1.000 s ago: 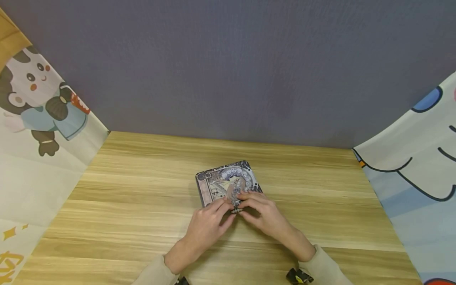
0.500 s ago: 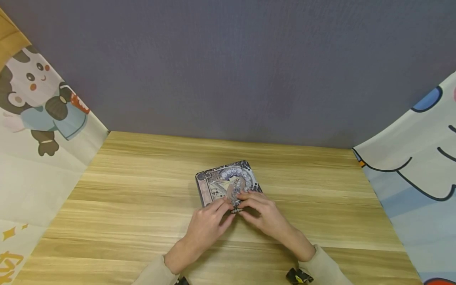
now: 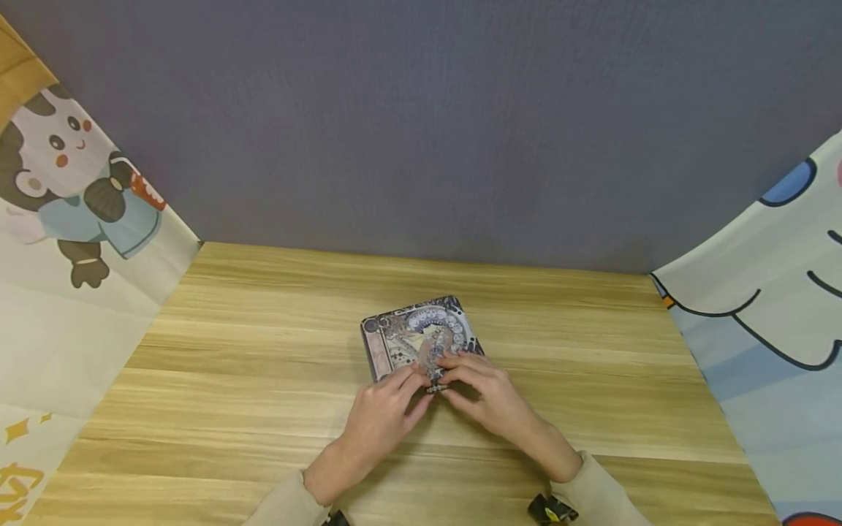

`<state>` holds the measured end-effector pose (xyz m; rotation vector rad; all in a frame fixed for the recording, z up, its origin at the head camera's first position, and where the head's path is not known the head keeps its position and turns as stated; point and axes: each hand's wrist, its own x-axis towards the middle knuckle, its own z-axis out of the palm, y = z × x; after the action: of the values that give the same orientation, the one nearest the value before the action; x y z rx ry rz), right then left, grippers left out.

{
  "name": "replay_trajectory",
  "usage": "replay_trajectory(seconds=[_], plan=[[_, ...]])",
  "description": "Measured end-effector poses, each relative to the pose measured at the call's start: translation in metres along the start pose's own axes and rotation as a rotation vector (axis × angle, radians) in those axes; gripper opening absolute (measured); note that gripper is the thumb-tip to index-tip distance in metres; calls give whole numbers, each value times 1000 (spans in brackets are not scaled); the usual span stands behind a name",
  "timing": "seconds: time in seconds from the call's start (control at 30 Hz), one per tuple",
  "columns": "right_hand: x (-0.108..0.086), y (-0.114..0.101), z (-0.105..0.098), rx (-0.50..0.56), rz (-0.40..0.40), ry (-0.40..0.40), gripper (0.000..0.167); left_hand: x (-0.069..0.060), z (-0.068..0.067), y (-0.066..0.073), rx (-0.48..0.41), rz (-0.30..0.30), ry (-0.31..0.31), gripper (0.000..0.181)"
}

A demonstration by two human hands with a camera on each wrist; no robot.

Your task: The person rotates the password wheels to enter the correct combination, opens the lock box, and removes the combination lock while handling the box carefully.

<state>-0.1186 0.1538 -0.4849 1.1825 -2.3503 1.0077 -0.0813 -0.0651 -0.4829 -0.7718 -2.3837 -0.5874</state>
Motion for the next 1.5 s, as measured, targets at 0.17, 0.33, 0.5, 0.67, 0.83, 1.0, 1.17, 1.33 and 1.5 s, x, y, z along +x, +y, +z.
replay_trajectory(seconds=[0.17,0.33,0.5,0.67,0.83,1.0,1.17,1.33,1.5], plan=[[0,0,0,-5,-5,3,24,0,1,-1,-1,5,6,31],[1,0,0,-8,-4,1,23,0,1,-1,2,10,10,31],[1,0,0,-10,0,-1,23,0,1,-1,6,11,8,31],[1,0,1,-20,-7,4,23,0,1,-1,5,10,8,30],[1,0,1,-24,-4,4,24,0,0,-1,3,9,9,30],[1,-1,1,-19,-5,0,24,0,0,-1,1,9,7,29],[1,-1,0,-17,-3,-1,23,0,0,-1,3,9,7,29],[1,-1,0,-19,-6,2,24,0,0,-1,5,10,9,29],[0,0,0,-19,-2,-3,24,0,1,-1,5,12,6,29]])
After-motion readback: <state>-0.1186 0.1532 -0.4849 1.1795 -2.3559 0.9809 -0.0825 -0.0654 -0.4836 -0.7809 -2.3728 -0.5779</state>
